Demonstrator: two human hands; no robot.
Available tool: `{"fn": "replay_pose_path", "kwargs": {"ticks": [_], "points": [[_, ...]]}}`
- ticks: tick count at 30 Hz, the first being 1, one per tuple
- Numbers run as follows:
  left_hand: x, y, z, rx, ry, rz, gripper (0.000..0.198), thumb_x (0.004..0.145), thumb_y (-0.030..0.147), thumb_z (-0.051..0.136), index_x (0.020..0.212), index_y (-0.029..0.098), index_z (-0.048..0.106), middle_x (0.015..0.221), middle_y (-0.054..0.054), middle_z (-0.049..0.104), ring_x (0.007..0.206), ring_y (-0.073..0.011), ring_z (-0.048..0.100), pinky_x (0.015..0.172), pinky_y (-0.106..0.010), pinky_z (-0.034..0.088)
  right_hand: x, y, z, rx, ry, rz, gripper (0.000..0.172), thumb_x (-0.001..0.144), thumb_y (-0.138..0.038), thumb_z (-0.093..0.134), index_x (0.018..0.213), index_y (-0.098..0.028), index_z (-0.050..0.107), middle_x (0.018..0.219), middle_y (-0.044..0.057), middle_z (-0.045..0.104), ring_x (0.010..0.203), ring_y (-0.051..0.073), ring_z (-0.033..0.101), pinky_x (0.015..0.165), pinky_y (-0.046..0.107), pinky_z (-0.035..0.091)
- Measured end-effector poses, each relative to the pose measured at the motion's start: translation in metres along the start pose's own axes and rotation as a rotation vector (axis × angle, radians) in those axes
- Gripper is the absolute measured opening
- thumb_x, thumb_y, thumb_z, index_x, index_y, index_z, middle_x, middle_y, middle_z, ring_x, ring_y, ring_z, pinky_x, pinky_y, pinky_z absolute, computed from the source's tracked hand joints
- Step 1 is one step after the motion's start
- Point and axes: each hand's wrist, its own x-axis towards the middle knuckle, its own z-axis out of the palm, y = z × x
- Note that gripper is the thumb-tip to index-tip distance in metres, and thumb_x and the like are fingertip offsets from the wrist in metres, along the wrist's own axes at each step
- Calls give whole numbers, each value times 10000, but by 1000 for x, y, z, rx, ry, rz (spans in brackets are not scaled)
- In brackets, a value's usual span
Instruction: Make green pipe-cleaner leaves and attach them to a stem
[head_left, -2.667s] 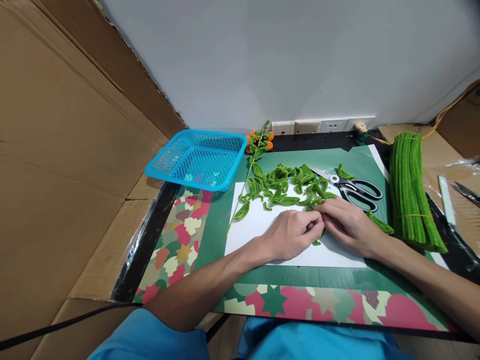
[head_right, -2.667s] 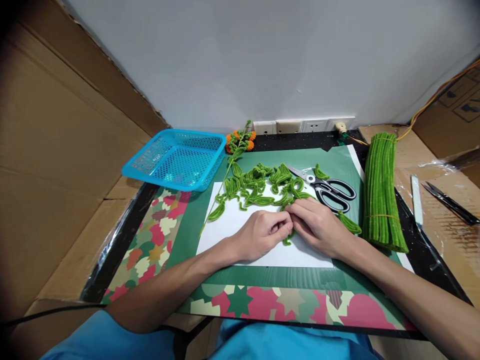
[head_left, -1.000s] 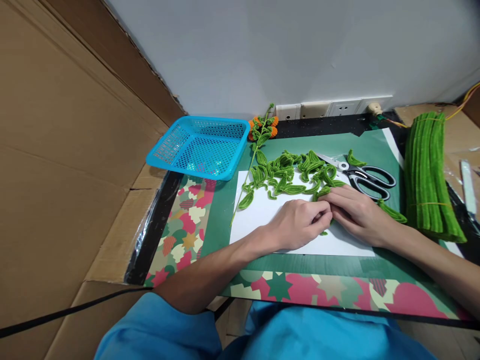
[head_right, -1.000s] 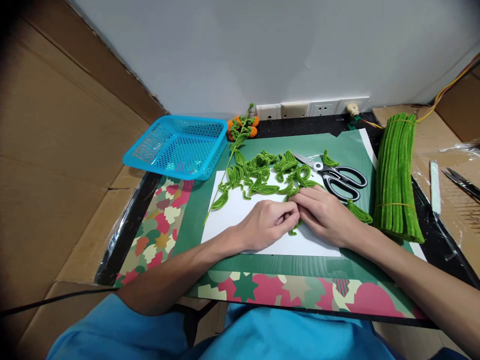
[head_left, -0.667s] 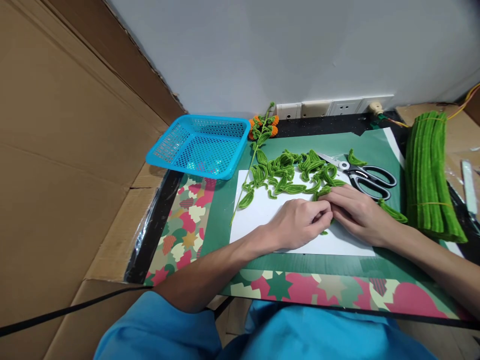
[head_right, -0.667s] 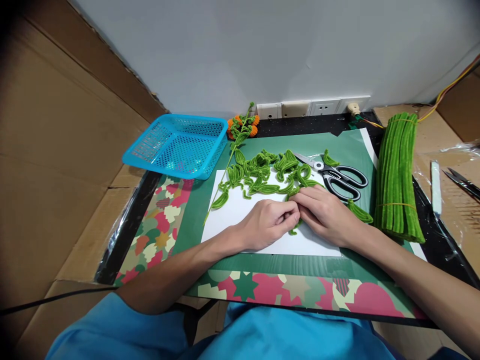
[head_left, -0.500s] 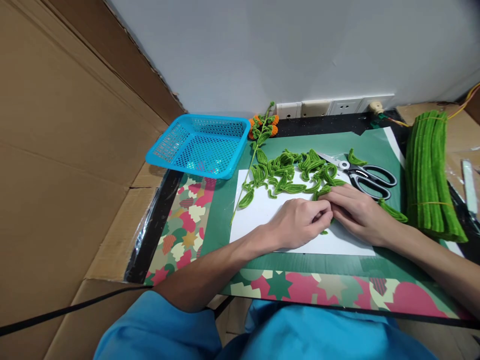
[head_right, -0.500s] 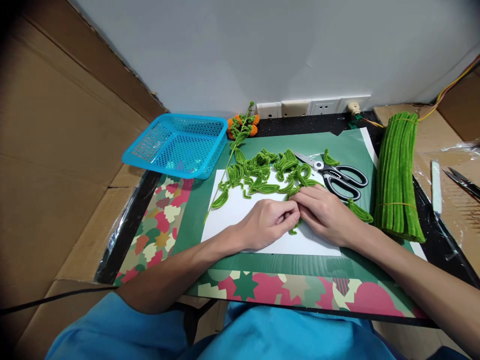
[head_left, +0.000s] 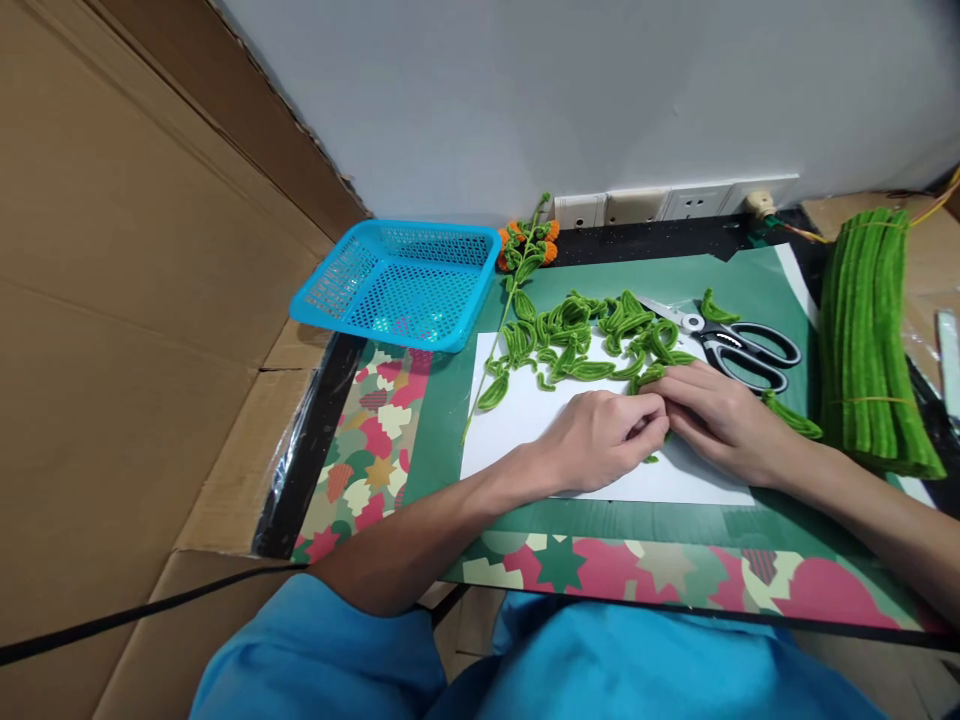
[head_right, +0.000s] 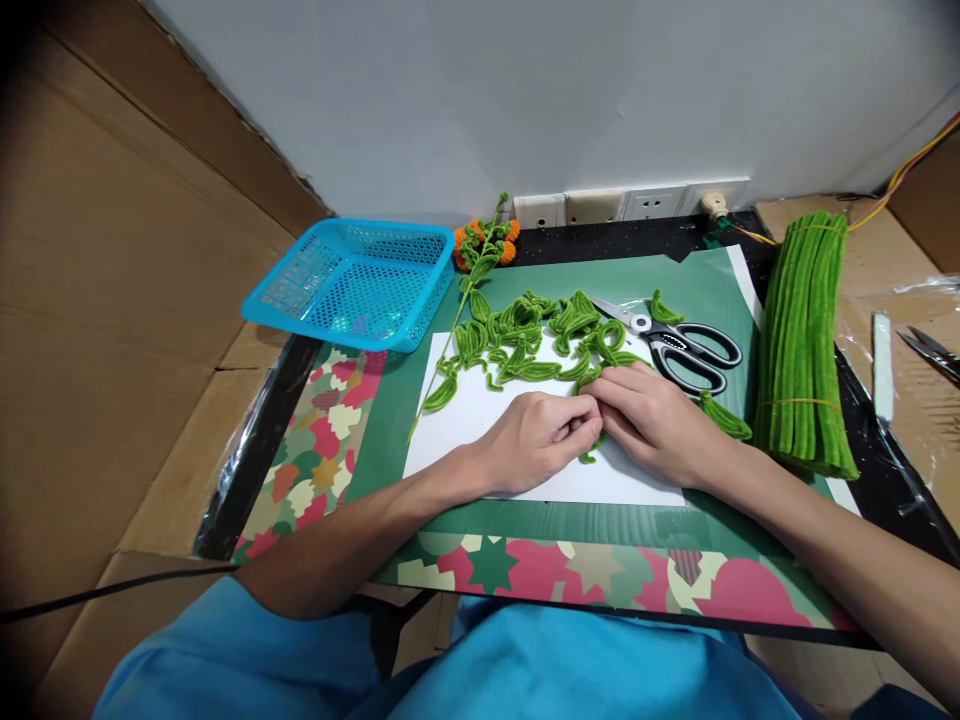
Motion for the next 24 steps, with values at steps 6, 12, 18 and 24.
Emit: {"fn": "replay_pose_path", "kwargs": {"ticks": [6,12,18,24], "points": [[0,0,0,6,-9,-13,258,1066,313,522,870,191,637,707,33,611,638,-116,539,630,-258,378,0,0,-1,15,-1,25,161,1092,-180,463,975,-231,560,855,28,612,767,203,560,737,358,423],[1,1,0,22,-9,-15,272,1072,320,513,871,191,644,734,29,633,657,-119,551,644,-264,377,-5,4,3,49,-1,77,152,1066,-199,485,1000,-235,617,882,54,648,799,232,590,755,388,436],[1,2,0,59,-9,-19,275,1070,320,518,868,192,653,745,24,654,662,-123,564,634,-274,345,-6,5,2,56,-11,84,159,1075,-215,474,992,-234,608,880,53,640,783,229,572,755,389,423],[0,1,1,29,4,4,265,1067,315,516,862,193,631,727,32,630,648,-119,537,637,-270,333,-7,5,2,42,-7,65,157,1082,-202,467,994,-230,593,868,44,616,778,218,559,747,382,415]]}}
